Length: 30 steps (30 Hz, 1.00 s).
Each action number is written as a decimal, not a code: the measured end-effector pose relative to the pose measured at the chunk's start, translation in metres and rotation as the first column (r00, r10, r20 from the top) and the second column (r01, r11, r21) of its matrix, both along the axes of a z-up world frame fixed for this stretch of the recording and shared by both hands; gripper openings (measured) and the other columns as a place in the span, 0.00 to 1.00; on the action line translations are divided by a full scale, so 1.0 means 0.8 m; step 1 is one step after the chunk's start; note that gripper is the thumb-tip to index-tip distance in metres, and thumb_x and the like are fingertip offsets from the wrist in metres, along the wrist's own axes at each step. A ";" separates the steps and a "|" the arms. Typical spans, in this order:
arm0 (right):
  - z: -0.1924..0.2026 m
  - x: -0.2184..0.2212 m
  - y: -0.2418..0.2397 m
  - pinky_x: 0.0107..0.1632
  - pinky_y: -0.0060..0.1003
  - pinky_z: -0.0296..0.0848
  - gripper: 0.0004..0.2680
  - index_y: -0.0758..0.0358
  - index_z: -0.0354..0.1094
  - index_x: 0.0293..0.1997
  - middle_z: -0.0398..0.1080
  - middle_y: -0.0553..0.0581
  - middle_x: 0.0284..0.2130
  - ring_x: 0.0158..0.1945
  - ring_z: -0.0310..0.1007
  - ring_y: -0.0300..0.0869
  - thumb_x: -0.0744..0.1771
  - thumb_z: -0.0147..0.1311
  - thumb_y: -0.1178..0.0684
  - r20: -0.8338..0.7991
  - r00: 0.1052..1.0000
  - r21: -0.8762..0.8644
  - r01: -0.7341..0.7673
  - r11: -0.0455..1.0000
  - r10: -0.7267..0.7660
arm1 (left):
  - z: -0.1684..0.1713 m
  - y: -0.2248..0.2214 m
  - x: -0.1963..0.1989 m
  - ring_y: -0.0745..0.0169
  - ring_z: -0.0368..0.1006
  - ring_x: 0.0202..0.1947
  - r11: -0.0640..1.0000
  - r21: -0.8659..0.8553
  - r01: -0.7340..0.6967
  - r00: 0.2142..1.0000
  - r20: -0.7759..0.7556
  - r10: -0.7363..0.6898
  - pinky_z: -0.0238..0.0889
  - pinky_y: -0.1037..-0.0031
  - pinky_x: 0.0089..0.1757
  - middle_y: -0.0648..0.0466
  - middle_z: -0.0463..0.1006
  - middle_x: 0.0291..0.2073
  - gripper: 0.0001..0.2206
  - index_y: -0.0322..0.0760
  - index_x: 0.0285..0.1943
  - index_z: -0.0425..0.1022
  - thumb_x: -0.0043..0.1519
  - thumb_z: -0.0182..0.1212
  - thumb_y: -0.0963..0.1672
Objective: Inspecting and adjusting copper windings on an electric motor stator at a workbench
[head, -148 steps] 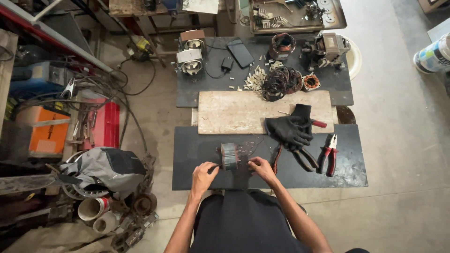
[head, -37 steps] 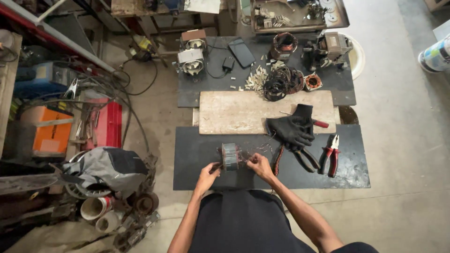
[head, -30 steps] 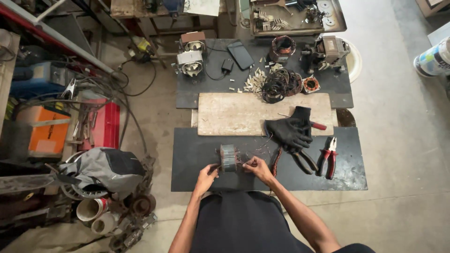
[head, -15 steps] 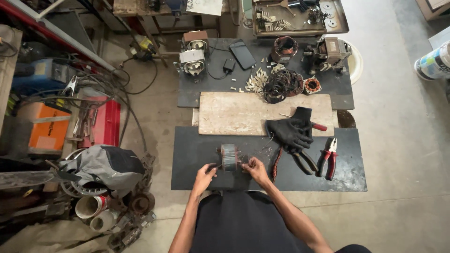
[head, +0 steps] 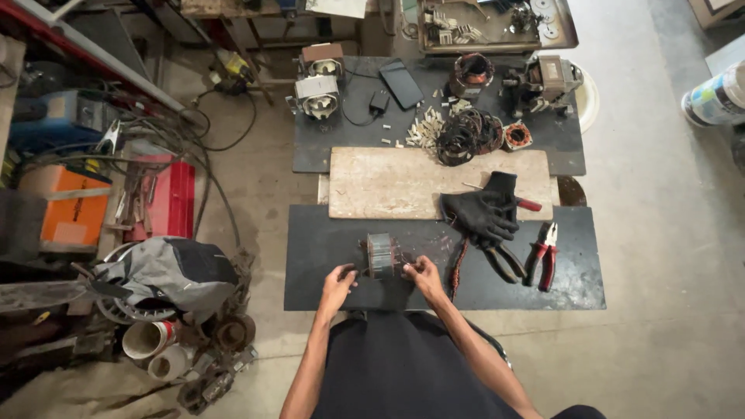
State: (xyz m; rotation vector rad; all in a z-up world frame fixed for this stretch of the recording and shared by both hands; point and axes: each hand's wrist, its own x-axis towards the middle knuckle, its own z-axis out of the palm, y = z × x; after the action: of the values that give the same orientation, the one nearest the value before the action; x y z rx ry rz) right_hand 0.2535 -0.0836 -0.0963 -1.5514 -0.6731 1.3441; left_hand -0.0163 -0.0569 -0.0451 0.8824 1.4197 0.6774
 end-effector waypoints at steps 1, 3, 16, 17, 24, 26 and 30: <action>-0.021 0.002 0.001 0.33 0.30 0.75 0.12 0.59 0.60 0.34 0.73 0.55 0.28 0.31 0.74 0.38 0.64 0.67 0.59 -0.039 0.999 0.002 0.021 1.000 -0.021 | 0.000 0.005 0.001 0.61 0.81 0.33 1.000 -0.003 0.003 1.000 -0.004 -0.003 0.71 0.82 0.29 0.40 0.84 0.46 0.17 0.31 0.62 0.76 0.65 0.61 0.43; -0.041 0.005 0.003 0.33 0.30 0.76 0.12 0.58 0.59 0.34 0.74 0.55 0.28 0.30 0.75 0.39 0.64 0.67 0.59 -0.074 0.996 0.006 0.055 0.998 -0.054 | -0.001 0.013 0.003 0.61 0.81 0.33 1.000 -0.004 0.019 1.000 -0.004 -0.019 0.71 0.82 0.29 0.41 0.84 0.45 0.17 0.32 0.62 0.76 0.65 0.61 0.43; -0.069 0.009 -0.003 0.34 0.32 0.67 0.12 0.58 0.62 0.31 0.66 0.50 0.24 0.29 0.69 0.38 0.61 0.70 0.57 0.124 0.989 0.041 0.072 0.997 -0.076 | 0.008 0.041 -0.042 0.60 0.80 0.32 0.998 0.056 0.027 1.000 -0.001 -0.027 0.70 0.80 0.30 0.38 0.83 0.48 0.17 0.29 0.62 0.75 0.65 0.61 0.42; -0.075 0.012 -0.005 0.33 0.31 0.70 0.13 0.58 0.61 0.30 0.68 0.51 0.23 0.27 0.72 0.38 0.61 0.70 0.60 0.068 0.993 0.053 0.092 0.994 -0.096 | 0.008 0.038 -0.048 0.59 0.81 0.32 0.998 0.055 0.032 0.999 -0.008 -0.031 0.71 0.80 0.30 0.39 0.83 0.47 0.17 0.30 0.62 0.76 0.65 0.61 0.42; -0.051 -0.022 -0.022 0.33 0.37 0.70 0.11 0.62 0.61 0.29 0.68 0.58 0.20 0.28 0.71 0.41 0.62 0.67 0.63 0.181 0.976 0.100 0.102 0.990 -0.119 | 0.005 0.052 -0.083 0.61 0.80 0.32 0.993 0.067 0.101 0.995 -0.015 -0.100 0.71 0.81 0.29 0.40 0.83 0.47 0.16 0.30 0.61 0.76 0.65 0.61 0.42; -0.058 0.003 -0.019 0.33 0.34 0.78 0.12 0.58 0.58 0.35 0.72 0.56 0.25 0.27 0.78 0.43 0.65 0.65 0.60 -0.040 0.986 -0.002 0.159 0.987 -0.159 | -0.022 0.057 -0.094 0.59 0.81 0.32 0.986 0.097 0.138 0.990 -0.005 -0.138 0.71 0.80 0.29 0.39 0.83 0.47 0.16 0.30 0.62 0.75 0.65 0.61 0.42; -0.062 -0.024 -0.012 0.26 0.37 0.79 0.11 0.65 0.58 0.39 0.74 0.66 0.26 0.25 0.78 0.50 0.65 0.63 0.63 -0.011 0.989 -0.007 0.147 0.989 -0.147 | -0.017 0.070 -0.098 0.61 0.80 0.32 0.983 0.080 0.167 0.986 -0.034 -0.165 0.71 0.81 0.29 0.41 0.83 0.46 0.16 0.31 0.62 0.75 0.66 0.59 0.42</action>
State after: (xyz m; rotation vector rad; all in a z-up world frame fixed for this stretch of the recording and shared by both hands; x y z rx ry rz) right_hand 0.2346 -0.0931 -0.1458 -1.5658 -0.5366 1.2453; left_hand -0.0950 -0.0010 -0.0590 1.0663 1.3321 0.6028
